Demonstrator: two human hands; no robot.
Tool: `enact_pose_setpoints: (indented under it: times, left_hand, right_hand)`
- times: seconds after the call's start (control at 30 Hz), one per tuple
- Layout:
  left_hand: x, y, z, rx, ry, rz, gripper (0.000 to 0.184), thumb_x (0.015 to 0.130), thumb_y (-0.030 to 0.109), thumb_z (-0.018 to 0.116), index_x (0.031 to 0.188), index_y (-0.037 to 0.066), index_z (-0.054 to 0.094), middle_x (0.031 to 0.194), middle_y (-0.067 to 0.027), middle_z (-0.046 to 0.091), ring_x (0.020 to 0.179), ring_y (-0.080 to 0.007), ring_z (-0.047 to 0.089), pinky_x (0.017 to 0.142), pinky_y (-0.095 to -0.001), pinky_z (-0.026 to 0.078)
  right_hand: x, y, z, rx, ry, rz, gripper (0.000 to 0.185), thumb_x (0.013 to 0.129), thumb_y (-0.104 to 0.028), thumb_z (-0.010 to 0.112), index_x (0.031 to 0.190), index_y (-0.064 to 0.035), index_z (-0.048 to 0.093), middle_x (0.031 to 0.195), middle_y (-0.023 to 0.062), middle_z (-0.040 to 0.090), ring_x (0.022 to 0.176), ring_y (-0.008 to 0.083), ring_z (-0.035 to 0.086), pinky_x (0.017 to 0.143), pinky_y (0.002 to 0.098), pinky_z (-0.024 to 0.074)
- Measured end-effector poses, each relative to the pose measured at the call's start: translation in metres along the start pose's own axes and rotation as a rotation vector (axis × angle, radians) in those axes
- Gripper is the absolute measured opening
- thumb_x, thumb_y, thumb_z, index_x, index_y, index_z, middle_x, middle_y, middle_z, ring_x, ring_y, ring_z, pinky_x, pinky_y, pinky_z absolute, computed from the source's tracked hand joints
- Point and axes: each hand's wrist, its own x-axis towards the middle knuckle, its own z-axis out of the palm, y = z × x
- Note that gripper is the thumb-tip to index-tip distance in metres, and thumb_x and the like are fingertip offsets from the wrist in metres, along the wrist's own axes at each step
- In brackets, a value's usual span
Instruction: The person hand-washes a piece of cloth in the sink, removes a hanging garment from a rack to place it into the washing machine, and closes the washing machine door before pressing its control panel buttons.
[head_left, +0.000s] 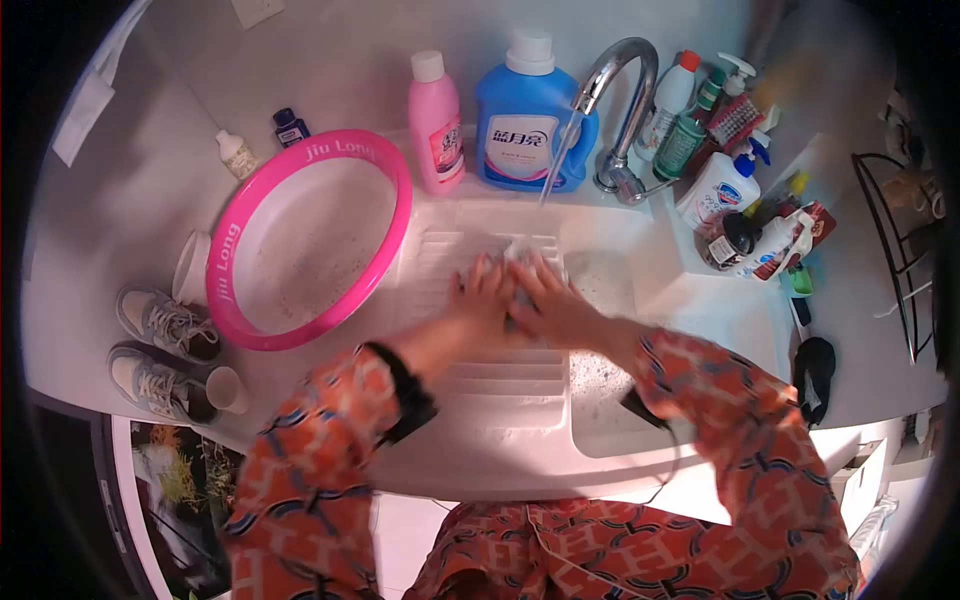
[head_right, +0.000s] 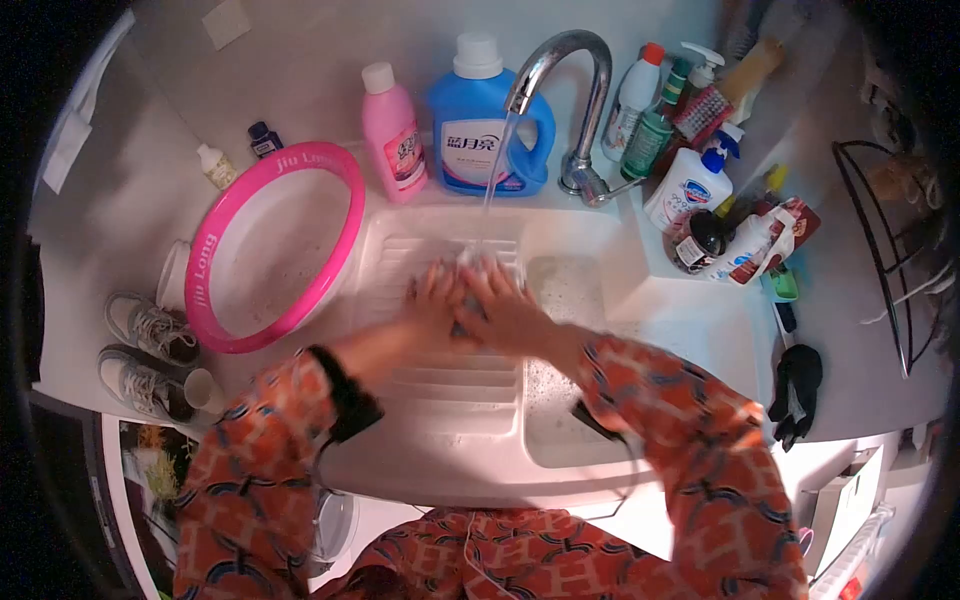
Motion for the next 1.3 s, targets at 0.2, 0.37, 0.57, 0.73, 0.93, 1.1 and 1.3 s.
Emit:
enact_pose_setpoints:
  times: [0.2,0.37,0.57,0.73,0.93,1.1,1.3]
  left_hand:
    - [0.03,-0.021,-0.002,0.085,-0.105,0.091,0.095,0.075,0.062,0.051,0.144,0.008,0.013,0.15,-0.0115,0.01,0.138,-0.0331,-0.001,0.104,-0.062,0.007]
    - [0.041,-0.007,-0.034,0.337,-0.016,-0.081,0.096,0.075,0.061,0.05,0.143,0.006,0.011,0.151,-0.0107,0.0,0.139,-0.0298,-0.004,0.1,-0.0675,0.004]
    - [-0.012,0.006,0.026,-0.01,0.108,0.03,0.099,0.072,0.061,0.052,0.143,0.004,0.011,0.151,-0.0123,0.0,0.138,-0.0336,-0.004,0.1,-0.0677,0.004]
    - [0.067,-0.02,0.006,0.185,0.033,-0.099,0.097,0.073,0.06,0.052,0.144,0.009,0.009,0.151,-0.0089,0.001,0.138,-0.0352,-0.003,0.102,-0.0656,0.007]
    - [0.005,0.009,0.004,0.054,-0.133,-0.062,0.101,0.07,0.063,0.055,0.145,0.014,0.008,0.151,-0.0102,0.003,0.138,-0.0375,-0.001,0.102,-0.0639,0.01]
    - [0.07,-0.035,0.028,0.055,0.014,0.023,0.104,0.067,0.065,0.058,0.144,0.012,0.012,0.15,-0.0121,0.007,0.138,-0.0352,0.002,0.106,-0.0579,0.011]
    - [0.063,-0.013,-0.002,-0.043,0.142,-0.202,0.107,0.056,0.069,0.065,0.142,0.02,0.024,0.15,-0.0137,0.005,0.138,-0.0365,0.001,0.103,-0.0626,0.008]
  right_hand:
    - [0.027,0.008,-0.009,-0.334,-0.229,0.022,0.067,0.089,-0.051,0.039,0.144,-0.0216,0.015,0.149,0.0173,0.004,0.138,0.0349,0.004,0.105,0.06,0.0118]
    - [0.059,0.034,0.017,-0.193,0.066,0.043,0.069,0.087,-0.05,0.045,0.143,-0.0248,0.015,0.149,0.0165,0.004,0.138,0.0345,0.004,0.102,0.0634,0.0151]
    - [-0.03,-0.008,0.006,-0.045,-0.022,0.021,0.075,0.085,-0.05,0.048,0.144,-0.0258,0.007,0.149,0.0157,0.005,0.138,0.0341,0.005,0.105,0.0611,0.0122]
    - [0.05,0.026,0.004,-0.118,0.123,0.15,0.066,0.089,-0.05,0.039,0.143,-0.0247,0.01,0.15,0.0128,0.003,0.138,0.0351,0.005,0.104,0.0617,0.0118]
    - [-0.036,-0.008,-0.003,0.023,-0.114,0.01,0.074,0.087,-0.056,0.041,0.144,-0.0257,0.006,0.149,0.0166,-0.005,0.136,0.0401,0.001,0.101,0.064,0.0178]
    - [0.028,0.021,0.006,-0.025,0.116,0.071,0.07,0.086,-0.053,0.046,0.143,-0.0253,0.015,0.147,0.0204,0.009,0.135,0.0402,0.012,0.105,0.0553,0.0214]
    - [0.047,0.019,-0.016,-0.031,0.182,0.1,0.068,0.084,-0.035,0.056,0.14,-0.0194,0.021,0.134,0.0219,0.036,0.125,0.0386,0.033,0.101,0.0428,0.0329]
